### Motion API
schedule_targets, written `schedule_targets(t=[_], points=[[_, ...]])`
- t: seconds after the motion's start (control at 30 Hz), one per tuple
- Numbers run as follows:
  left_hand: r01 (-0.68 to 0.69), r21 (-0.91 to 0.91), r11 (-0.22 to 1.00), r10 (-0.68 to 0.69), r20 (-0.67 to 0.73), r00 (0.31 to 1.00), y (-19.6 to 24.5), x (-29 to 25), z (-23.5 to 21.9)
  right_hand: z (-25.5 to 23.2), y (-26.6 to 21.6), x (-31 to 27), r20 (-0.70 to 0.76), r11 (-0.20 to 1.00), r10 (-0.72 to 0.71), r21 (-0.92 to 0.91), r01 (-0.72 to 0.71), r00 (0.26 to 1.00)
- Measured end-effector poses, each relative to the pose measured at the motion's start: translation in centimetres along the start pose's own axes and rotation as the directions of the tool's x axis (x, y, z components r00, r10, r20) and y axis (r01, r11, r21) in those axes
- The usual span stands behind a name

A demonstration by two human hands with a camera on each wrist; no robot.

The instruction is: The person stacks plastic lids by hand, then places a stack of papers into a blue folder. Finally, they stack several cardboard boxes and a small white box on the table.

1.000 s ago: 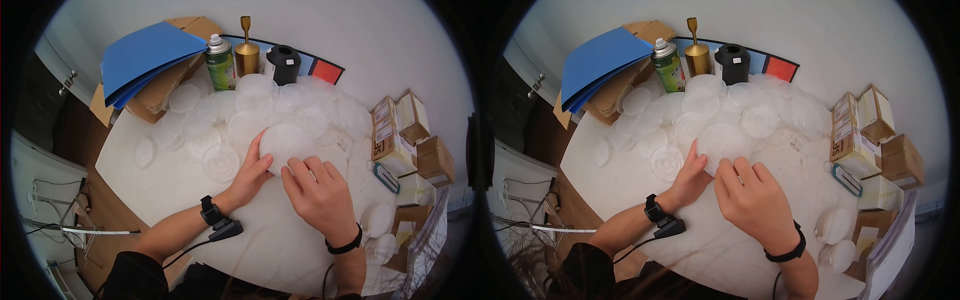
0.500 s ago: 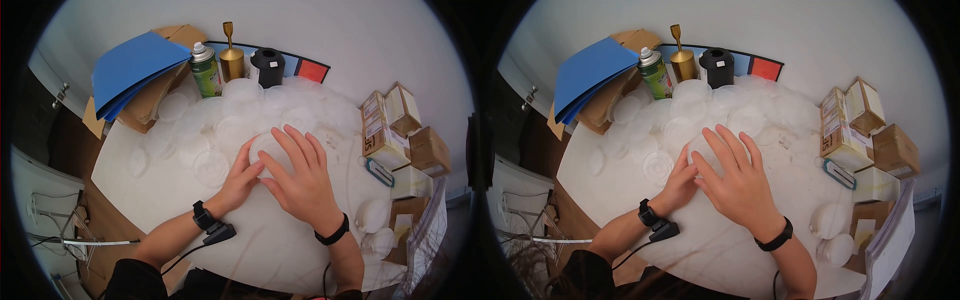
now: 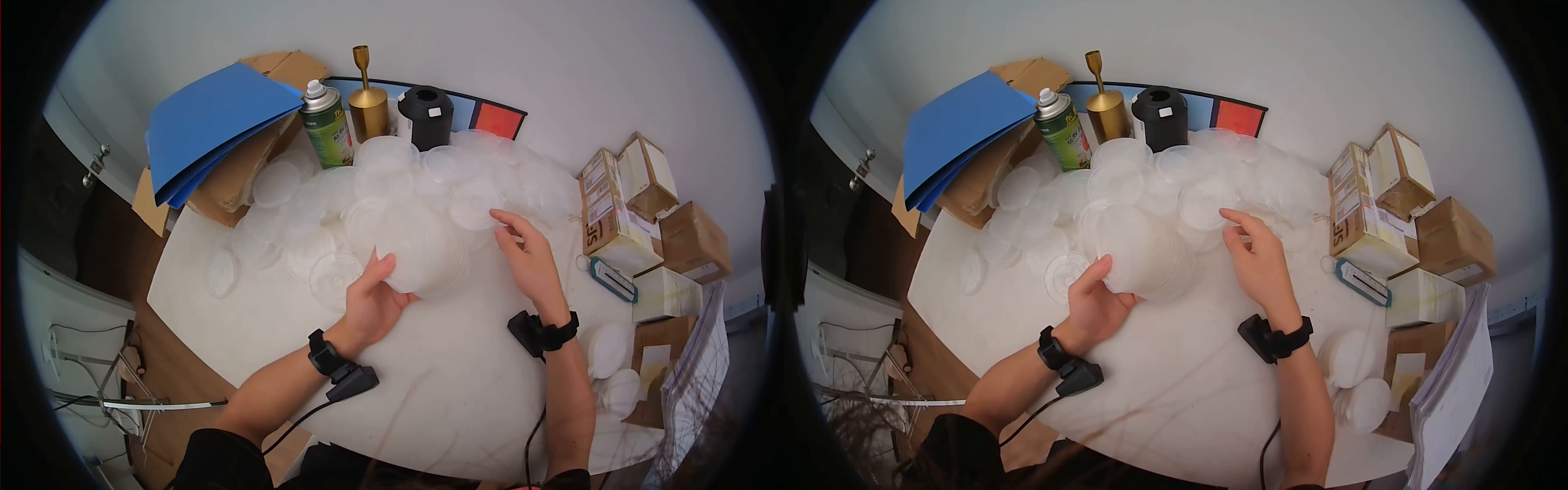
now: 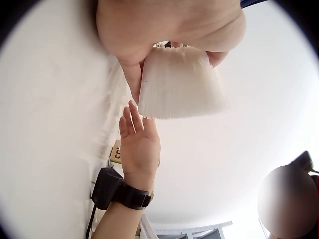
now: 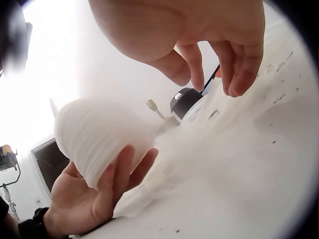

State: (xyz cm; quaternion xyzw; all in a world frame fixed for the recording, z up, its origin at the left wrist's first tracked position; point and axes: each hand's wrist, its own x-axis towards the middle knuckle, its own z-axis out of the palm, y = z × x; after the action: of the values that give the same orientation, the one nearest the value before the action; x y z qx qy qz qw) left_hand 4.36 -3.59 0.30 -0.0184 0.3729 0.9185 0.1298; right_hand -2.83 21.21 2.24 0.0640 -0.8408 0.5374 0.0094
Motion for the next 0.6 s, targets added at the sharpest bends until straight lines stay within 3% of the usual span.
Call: schedule_targets(t=[0.07,0.27,0.3,0.4,0.43,0.5,0.57,0.6], points=[[0.003,0.046,0.999,-0.004,0.024,1.0,0.2,0.0,0.5,0.4,0.7,0.2,0.047,0.999,0.012,0.052,-0.014,0.999],[0.025,0.178,0.984,-0.047,0.122,0.991,-0.6,0.5,-0.4,-2.5,-1.8,0.3,-0.24,0.997,-0.039,0.058,0.055,0.97],[0.02,0.215,0.977,-0.05,0.133,0.99,-0.6,0.5,-0.5,-2.7,-2.4,0.2,-0.288,0.982,-0.105,0.119,0.144,0.952],[-0.022,0.252,0.967,-0.014,0.141,0.99,-0.5,0.5,0.1,-2.5,-6.8,-1.3,-0.5,0.956,-0.262,-0.014,0.295,0.826],[-0.028,0.236,0.971,-0.006,0.141,0.99,-0.7,0.5,-0.1,-2.0,-7.7,-2.0,-0.48,0.921,-0.384,-0.144,0.362,0.788],[-0.04,0.204,0.978,0.009,0.149,0.989,-0.9,0.7,-0.3,-1.0,-8.8,-3.6,-0.396,0.789,-0.609,-0.391,0.474,0.687],[-0.041,0.184,0.982,0.014,0.148,0.989,-0.8,0.6,-0.1,-0.2,-9.0,-4.2,-0.095,0.415,-0.875,-0.652,0.634,0.475],[-0.043,0.175,0.984,0.017,0.147,0.989,-0.7,0.6,0.0,0.2,-9.2,-4.4,0.087,0.185,-0.932,-0.719,0.67,0.351]])
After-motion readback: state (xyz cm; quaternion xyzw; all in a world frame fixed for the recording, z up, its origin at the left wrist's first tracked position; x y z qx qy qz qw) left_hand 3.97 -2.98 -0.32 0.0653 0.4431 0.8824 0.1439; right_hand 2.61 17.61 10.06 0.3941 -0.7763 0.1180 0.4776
